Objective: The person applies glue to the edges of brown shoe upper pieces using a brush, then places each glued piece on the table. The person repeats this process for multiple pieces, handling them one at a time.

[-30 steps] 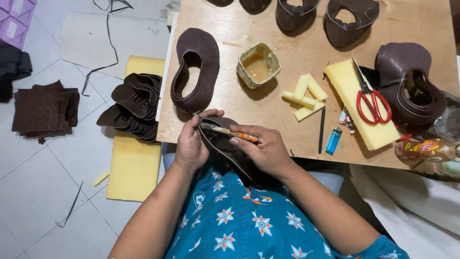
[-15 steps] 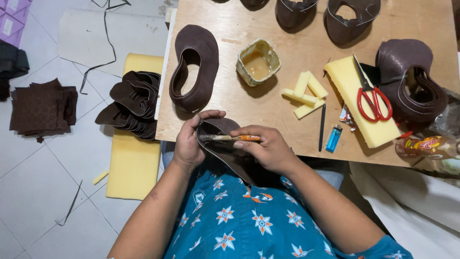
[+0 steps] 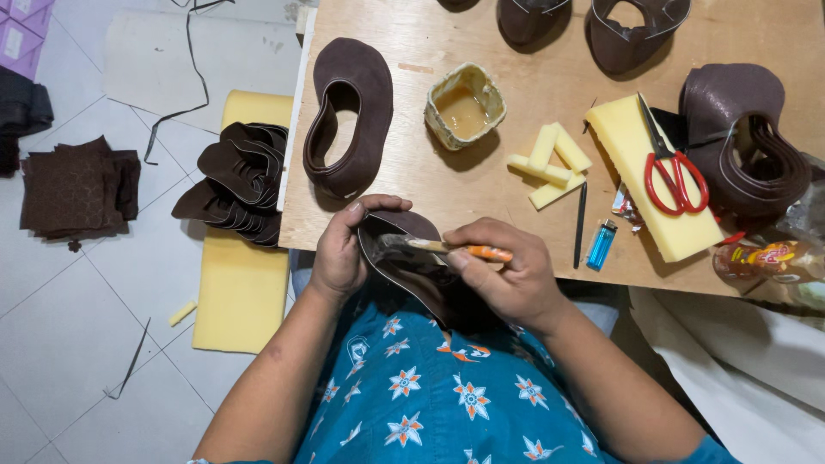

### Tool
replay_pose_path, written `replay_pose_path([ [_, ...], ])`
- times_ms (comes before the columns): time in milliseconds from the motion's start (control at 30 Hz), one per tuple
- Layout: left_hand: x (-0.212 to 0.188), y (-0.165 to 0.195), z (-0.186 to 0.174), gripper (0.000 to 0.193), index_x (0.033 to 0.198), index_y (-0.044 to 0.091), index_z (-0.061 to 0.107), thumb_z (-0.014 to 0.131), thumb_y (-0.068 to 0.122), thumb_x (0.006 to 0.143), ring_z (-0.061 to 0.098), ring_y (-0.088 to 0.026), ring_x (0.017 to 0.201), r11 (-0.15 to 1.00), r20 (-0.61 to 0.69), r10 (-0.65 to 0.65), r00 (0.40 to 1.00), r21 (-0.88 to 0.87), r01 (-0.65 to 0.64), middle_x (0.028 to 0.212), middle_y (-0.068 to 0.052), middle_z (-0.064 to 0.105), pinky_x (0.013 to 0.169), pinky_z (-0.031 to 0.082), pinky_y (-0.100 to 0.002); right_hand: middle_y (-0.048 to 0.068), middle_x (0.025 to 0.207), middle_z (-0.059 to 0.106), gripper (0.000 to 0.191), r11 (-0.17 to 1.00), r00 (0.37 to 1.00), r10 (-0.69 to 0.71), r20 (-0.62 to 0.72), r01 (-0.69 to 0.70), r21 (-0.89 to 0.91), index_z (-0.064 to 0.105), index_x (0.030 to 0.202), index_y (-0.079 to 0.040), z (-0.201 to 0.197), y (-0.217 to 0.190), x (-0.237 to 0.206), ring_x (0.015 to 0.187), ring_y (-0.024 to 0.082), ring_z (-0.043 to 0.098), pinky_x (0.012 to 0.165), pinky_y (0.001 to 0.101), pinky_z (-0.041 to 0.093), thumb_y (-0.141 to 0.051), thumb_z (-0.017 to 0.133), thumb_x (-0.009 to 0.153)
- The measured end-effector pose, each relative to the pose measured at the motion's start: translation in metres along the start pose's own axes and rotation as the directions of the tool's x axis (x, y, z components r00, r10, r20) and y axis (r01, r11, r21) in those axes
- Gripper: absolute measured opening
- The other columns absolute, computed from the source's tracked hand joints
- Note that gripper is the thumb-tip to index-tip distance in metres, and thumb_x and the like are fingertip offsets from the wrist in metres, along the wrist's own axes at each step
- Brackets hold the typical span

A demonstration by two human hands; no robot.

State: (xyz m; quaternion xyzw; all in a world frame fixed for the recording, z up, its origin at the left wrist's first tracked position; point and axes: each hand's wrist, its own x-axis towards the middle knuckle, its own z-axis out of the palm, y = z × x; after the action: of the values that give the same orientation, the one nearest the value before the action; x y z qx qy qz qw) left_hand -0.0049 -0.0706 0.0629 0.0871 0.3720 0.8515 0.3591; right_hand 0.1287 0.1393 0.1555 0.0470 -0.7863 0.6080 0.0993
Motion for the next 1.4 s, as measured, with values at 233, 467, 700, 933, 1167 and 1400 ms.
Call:
replay_pose_path([
  [233,-0.004,-0.004,0.018,0.046,0.129,-0.006,0.059,0.034,0.026,0.108,0.062,-0.025,0.12,0.978,0.005,0.072,0.997,0.197,-0.072,0.132,-0.019,0.063,0.109,0.05,-0.038,0.009,0.095,0.075,0.02,0.982,0.994,-0.023,-0.111,0.001,-0.19,0.071,0.109,0.0,0.042,0.009,0.004,0.081,0.013,0.074,0.069,0.0295,0.06,-0.011,0.074,0.093],
  [467,-0.009,-0.004,0.02,0.047,0.125,-0.006,0.061,0.032,0.027,0.109,0.062,-0.025,0.119,0.929,-0.007,0.199,0.98,0.32,-0.186,0.128,-0.019,0.065,0.108,0.049,-0.037,0.009,0.079,0.073,0.012,0.953,0.936,0.301,-0.181,-0.304,0.012,0.071,0.098,0.0,0.044,0.018,0.0,0.069,0.012,0.068,0.063,0.0271,0.055,-0.011,0.067,0.094],
  [700,-0.002,0.005,0.014,0.046,0.125,-0.006,0.06,0.029,0.025,0.109,0.063,-0.025,0.116,0.97,-0.033,0.179,0.983,0.174,-0.171,0.125,-0.02,0.066,0.105,0.051,-0.038,0.009,0.089,0.072,0.012,0.986,0.974,-0.093,-0.208,0.061,-0.153,0.068,0.104,0.0,0.031,-0.003,-0.007,0.076,0.011,0.069,0.068,0.0251,0.056,-0.01,0.066,0.097],
  [933,-0.01,-0.003,0.031,0.045,0.126,-0.004,0.06,0.029,0.023,0.106,0.061,-0.024,0.124,0.886,0.002,0.242,0.97,0.408,-0.221,0.128,-0.016,0.065,0.112,0.047,-0.036,0.006,0.08,0.073,0.015,0.991,0.967,0.104,-0.231,-0.12,-0.055,0.07,0.107,0.001,0.051,0.005,0.0,0.069,0.01,0.07,0.063,0.0239,0.056,-0.011,0.067,0.098],
  [1167,-0.009,-0.002,0.026,0.045,0.128,-0.005,0.06,0.029,0.023,0.11,0.063,-0.025,0.12,0.909,-0.003,0.235,0.972,0.354,-0.218,0.126,-0.018,0.066,0.108,0.05,-0.037,0.006,0.075,0.072,0.014,0.985,0.973,0.15,-0.175,-0.162,-0.054,0.07,0.1,0.0,0.043,0.005,-0.003,0.065,0.009,0.069,0.061,0.0239,0.055,-0.013,0.066,0.099],
  [1400,-0.008,-0.007,0.018,0.046,0.131,-0.006,0.058,0.028,0.022,0.11,0.062,-0.026,0.122,0.915,0.023,0.219,0.976,0.343,-0.213,0.128,-0.021,0.065,0.11,0.05,-0.038,0.01,0.091,0.074,0.019,0.994,0.963,0.026,-0.266,-0.052,-0.091,0.07,0.11,0.002,0.042,-0.002,-0.004,0.07,0.012,0.072,0.065,0.0248,0.058,-0.012,0.067,0.098],
])
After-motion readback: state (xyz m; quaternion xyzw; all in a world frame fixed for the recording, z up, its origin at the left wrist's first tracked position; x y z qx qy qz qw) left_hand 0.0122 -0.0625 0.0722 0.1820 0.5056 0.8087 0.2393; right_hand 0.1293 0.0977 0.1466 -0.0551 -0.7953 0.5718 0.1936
